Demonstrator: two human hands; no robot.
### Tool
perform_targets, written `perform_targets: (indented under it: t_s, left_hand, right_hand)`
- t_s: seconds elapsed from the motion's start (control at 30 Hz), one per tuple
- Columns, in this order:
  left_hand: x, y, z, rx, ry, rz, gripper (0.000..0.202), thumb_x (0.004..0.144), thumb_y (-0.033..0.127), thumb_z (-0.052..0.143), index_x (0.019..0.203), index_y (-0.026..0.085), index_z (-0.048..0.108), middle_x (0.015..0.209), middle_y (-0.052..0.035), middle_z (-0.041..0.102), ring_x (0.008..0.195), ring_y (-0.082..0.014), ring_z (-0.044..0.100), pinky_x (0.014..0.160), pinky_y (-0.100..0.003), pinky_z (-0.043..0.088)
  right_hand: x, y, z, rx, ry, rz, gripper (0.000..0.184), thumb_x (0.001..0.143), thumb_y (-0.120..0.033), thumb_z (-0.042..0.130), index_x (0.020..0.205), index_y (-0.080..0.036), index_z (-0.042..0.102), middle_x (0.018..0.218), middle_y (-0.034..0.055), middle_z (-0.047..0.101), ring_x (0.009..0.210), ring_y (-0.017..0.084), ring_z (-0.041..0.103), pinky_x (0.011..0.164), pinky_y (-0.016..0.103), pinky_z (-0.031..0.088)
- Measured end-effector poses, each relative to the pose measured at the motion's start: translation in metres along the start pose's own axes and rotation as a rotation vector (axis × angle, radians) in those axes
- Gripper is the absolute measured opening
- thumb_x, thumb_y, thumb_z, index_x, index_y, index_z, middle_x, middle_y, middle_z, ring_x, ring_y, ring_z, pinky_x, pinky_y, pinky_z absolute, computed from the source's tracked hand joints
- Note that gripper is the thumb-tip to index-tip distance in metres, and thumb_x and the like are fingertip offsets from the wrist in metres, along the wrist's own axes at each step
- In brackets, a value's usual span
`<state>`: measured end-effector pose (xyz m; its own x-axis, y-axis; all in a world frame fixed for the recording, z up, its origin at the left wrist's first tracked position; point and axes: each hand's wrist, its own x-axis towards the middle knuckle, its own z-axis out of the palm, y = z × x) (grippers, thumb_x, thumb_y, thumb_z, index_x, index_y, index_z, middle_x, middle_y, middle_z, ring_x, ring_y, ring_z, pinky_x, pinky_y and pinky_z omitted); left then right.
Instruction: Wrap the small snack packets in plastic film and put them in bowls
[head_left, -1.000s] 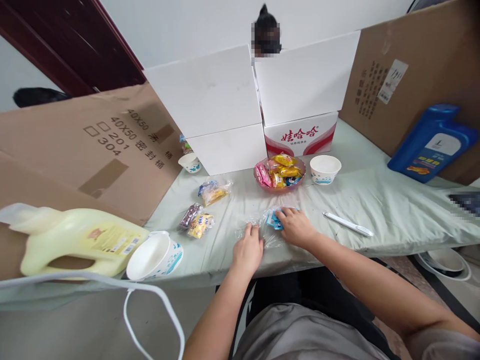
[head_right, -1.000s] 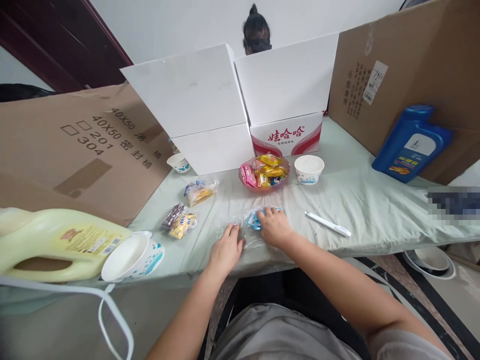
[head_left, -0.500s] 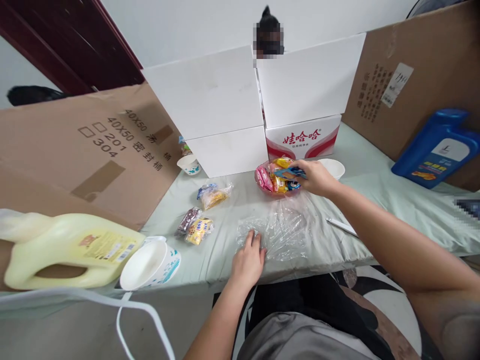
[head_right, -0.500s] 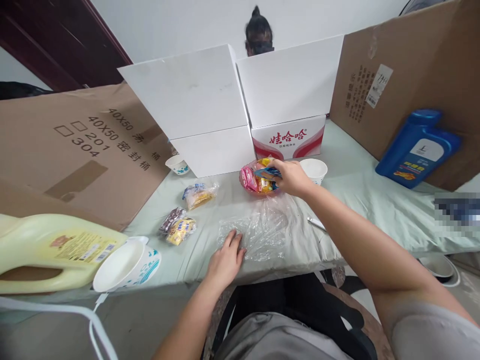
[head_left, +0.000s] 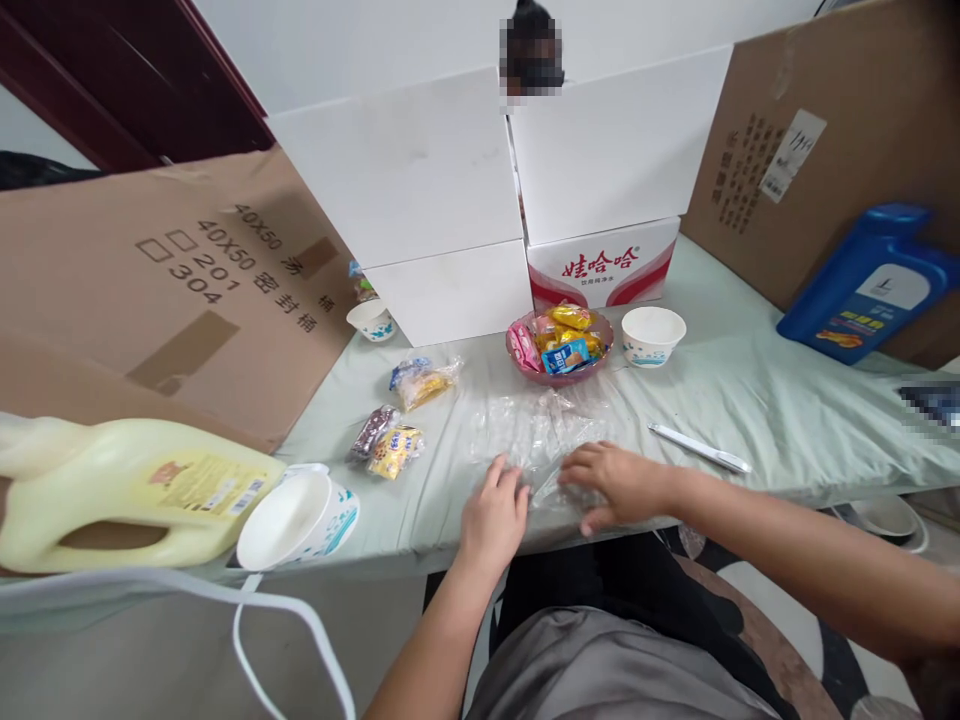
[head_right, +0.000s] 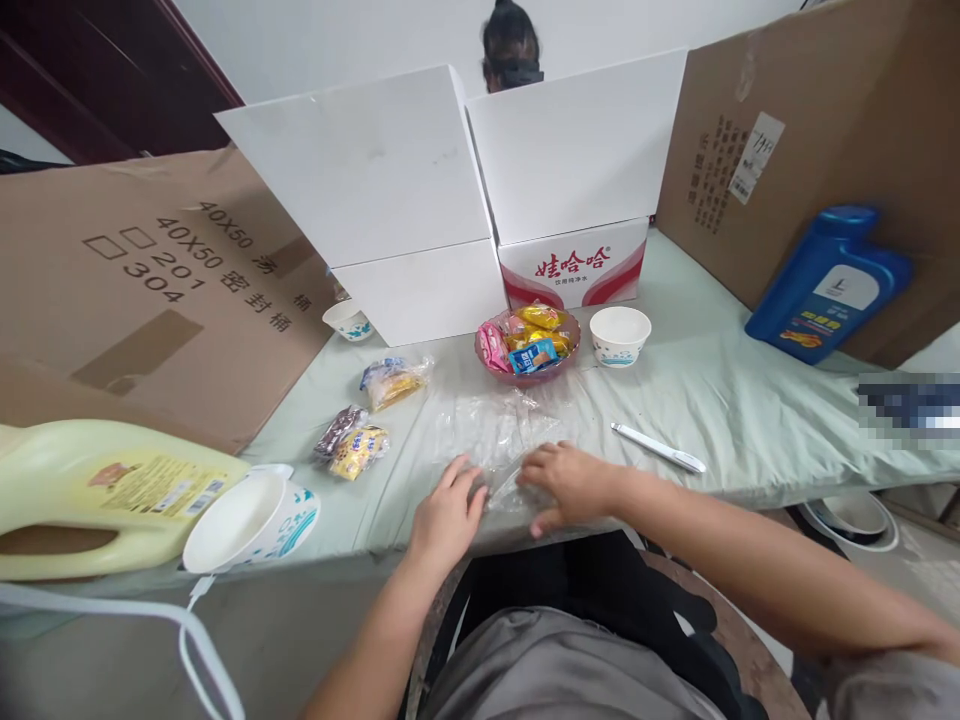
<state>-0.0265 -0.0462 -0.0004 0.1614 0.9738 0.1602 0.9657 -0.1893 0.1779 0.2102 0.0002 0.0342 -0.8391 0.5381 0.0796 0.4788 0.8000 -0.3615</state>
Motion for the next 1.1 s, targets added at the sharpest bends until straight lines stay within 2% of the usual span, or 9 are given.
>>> perform_targets:
  t_s: [0.1,0.2,0.4,0.6,0.7,0.8,0.97,1.03,1.1]
  left_hand:
    - [-0.015,-0.004,-0.007,-0.049,0.066,0.170,0.018,0.089,0.026,0.056,0.098,0.019,0.071,0.123,-0.0091,0.065,0.105,-0.0260,0.063,0.087,-0.039,0.055]
    - [-0.028,-0.009,-0.014,-0.014,0.086,0.270,0.018,0.081,0.026,0.068,0.097,0.019,0.070,0.120,-0.0083,0.066,0.105,-0.0287,0.058,0.089,-0.043,0.053]
    - [-0.039,-0.022,-0.028,0.122,0.236,0.156,0.020,0.081,0.014,0.065,0.098,0.021,0.072,0.119,-0.0079,0.066,0.107,-0.0321,0.051,0.090,-0.048,0.048]
    - [-0.039,0.009,-0.019,0.087,0.148,0.251,0.016,0.087,0.016,0.059,0.092,0.022,0.072,0.108,-0.0060,0.069,0.098,-0.0254,0.056,0.084,-0.039,0.051]
    - [-0.040,0.034,-0.008,0.105,0.067,0.254,0.018,0.087,0.016,0.057,0.098,0.020,0.071,0.098,-0.0060,0.069,0.086,-0.0223,0.059,0.077,-0.035,0.052]
    - [-0.043,0.042,-0.002,0.116,0.064,0.209,0.020,0.089,0.017,0.055,0.101,0.021,0.070,0.101,-0.0066,0.068,0.085,-0.0214,0.060,0.075,-0.034,0.053]
    - [-0.047,0.034,0.000,0.071,0.049,0.220,0.031,0.090,0.015,0.050,0.115,0.023,0.067,0.117,-0.0071,0.065,0.095,-0.0236,0.059,0.080,-0.037,0.053]
    - [-0.047,0.036,0.000,0.046,0.041,0.199,0.032,0.089,0.014,0.050,0.115,0.023,0.067,0.117,-0.0074,0.065,0.097,-0.0249,0.058,0.080,-0.039,0.053]
    - [-0.045,0.041,-0.002,0.027,0.041,0.175,0.030,0.089,0.015,0.051,0.112,0.023,0.068,0.113,-0.0078,0.065,0.097,-0.0257,0.057,0.080,-0.040,0.052]
  right_hand:
    - [-0.035,-0.007,0.025,-0.059,0.030,0.054,0.053,0.080,-0.036,0.070,0.129,-0.017,0.058,0.140,0.0164,0.052,0.129,0.033,0.045,0.102,0.050,0.039]
    - [-0.062,-0.011,0.029,-0.052,0.116,0.103,0.027,0.093,-0.018,0.049,0.115,-0.018,0.064,0.125,0.0131,0.063,0.115,0.026,0.055,0.095,0.044,0.045]
    - [-0.084,-0.011,0.020,-0.035,0.253,0.172,0.027,0.093,-0.011,0.039,0.098,-0.017,0.065,0.086,0.0098,0.068,0.084,0.022,0.061,0.075,0.036,0.050]
    - [-0.039,-0.035,0.012,0.078,0.526,0.173,0.025,0.096,-0.021,0.042,0.111,-0.018,0.062,0.104,0.0107,0.068,0.100,0.022,0.061,0.087,0.038,0.051]
    - [0.004,-0.045,0.026,0.108,0.374,0.054,0.034,0.096,-0.026,0.045,0.125,-0.015,0.057,0.126,0.0126,0.063,0.123,0.023,0.053,0.103,0.041,0.043]
    - [0.030,-0.026,0.038,0.033,0.184,0.196,0.045,0.094,-0.033,0.050,0.134,-0.012,0.052,0.143,0.0162,0.050,0.135,0.030,0.041,0.111,0.047,0.034]
    - [0.011,0.032,0.018,-0.160,0.287,0.679,0.042,0.092,-0.027,0.051,0.131,-0.012,0.055,0.143,0.0189,0.048,0.135,0.036,0.039,0.109,0.055,0.031]
    - [-0.006,0.033,0.006,-0.175,0.395,0.717,0.035,0.092,-0.024,0.049,0.124,-0.012,0.060,0.135,0.0198,0.055,0.129,0.036,0.045,0.105,0.053,0.036]
    - [-0.020,0.013,0.003,-0.096,0.482,0.601,0.031,0.094,-0.027,0.047,0.118,-0.013,0.062,0.124,0.0184,0.062,0.120,0.032,0.052,0.101,0.049,0.041]
